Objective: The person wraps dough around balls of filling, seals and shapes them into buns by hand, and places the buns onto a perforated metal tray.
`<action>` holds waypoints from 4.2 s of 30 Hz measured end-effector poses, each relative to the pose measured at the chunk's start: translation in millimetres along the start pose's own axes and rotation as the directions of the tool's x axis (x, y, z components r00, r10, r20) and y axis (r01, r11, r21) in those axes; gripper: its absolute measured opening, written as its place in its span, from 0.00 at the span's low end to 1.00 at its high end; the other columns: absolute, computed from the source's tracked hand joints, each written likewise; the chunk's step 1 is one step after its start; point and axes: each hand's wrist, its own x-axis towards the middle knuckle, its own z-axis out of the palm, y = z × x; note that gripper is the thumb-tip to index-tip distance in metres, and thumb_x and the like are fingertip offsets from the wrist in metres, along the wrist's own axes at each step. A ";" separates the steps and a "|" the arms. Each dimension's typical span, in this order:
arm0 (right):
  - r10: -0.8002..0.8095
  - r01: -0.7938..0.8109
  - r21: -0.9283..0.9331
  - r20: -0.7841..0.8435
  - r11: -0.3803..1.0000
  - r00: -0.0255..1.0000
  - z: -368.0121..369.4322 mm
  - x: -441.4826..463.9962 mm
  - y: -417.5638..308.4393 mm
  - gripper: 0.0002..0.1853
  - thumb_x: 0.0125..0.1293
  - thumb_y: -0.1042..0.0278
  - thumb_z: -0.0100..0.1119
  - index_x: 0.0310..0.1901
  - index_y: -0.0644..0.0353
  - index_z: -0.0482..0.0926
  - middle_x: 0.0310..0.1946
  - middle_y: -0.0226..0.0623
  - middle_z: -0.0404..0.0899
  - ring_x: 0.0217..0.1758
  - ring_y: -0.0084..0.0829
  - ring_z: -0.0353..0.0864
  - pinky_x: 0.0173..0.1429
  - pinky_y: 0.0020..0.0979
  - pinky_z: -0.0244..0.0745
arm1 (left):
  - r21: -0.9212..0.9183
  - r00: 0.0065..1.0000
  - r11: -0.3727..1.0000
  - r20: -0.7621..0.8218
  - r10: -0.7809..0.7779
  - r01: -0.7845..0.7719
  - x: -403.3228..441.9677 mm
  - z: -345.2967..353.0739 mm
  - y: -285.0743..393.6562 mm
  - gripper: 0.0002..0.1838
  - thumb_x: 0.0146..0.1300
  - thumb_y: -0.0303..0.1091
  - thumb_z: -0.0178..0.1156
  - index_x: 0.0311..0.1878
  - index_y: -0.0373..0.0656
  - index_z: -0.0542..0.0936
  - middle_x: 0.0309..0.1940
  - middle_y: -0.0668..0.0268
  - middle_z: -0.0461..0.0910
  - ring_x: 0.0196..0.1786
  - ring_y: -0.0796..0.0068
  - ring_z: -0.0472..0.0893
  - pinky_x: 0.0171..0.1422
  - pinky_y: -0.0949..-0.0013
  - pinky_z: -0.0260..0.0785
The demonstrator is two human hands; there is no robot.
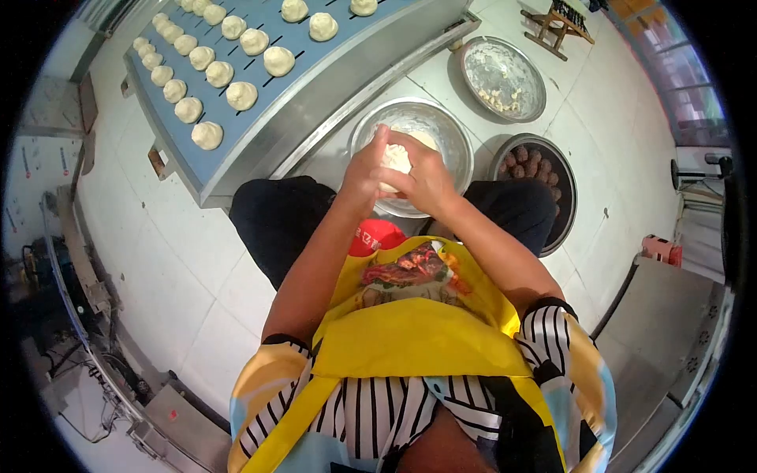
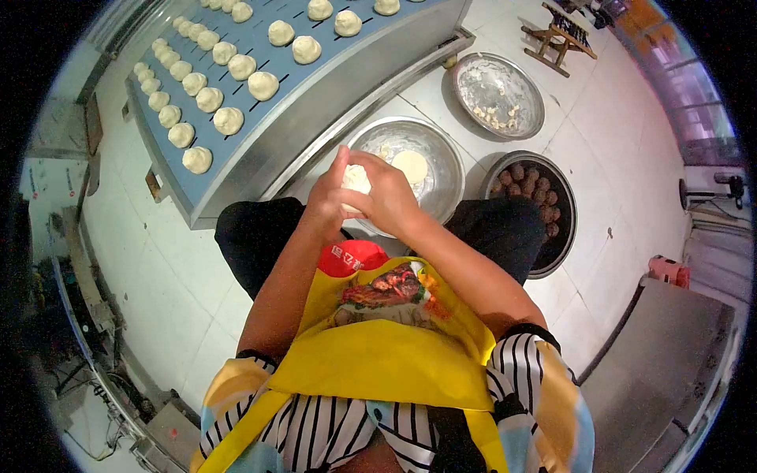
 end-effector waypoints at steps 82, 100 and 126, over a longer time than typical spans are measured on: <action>0.061 -0.062 0.005 0.149 0.998 0.987 -23.1 18.9 -3.4 0.16 0.58 0.58 0.62 0.43 0.59 0.82 0.31 0.37 0.81 0.34 0.25 0.80 0.41 0.29 0.75 | -0.463 0.966 0.864 0.058 0.253 -0.199 -2.3 14.0 -27.9 0.27 0.67 0.57 0.51 0.56 0.43 0.70 0.53 0.58 0.73 0.50 0.61 0.79 0.43 0.53 0.80; 0.023 -0.029 0.023 0.230 0.999 0.973 -22.6 20.1 -2.7 0.21 0.61 0.56 0.61 0.53 0.57 0.79 0.40 0.37 0.82 0.39 0.22 0.78 0.48 0.27 0.75 | -0.414 0.969 0.892 0.082 0.232 -0.179 3.4 7.4 -28.9 0.30 0.67 0.59 0.49 0.61 0.44 0.66 0.55 0.59 0.72 0.56 0.58 0.75 0.48 0.45 0.77; -0.041 0.018 0.142 0.158 0.990 0.987 -3.5 24.2 6.1 0.23 0.59 0.55 0.63 0.52 0.61 0.77 0.48 0.38 0.79 0.50 0.31 0.78 0.54 0.33 0.72 | -0.243 0.984 0.957 0.042 0.173 -0.157 -2.8 -1.7 -20.5 0.35 0.65 0.65 0.48 0.62 0.43 0.64 0.54 0.57 0.73 0.54 0.62 0.78 0.53 0.50 0.75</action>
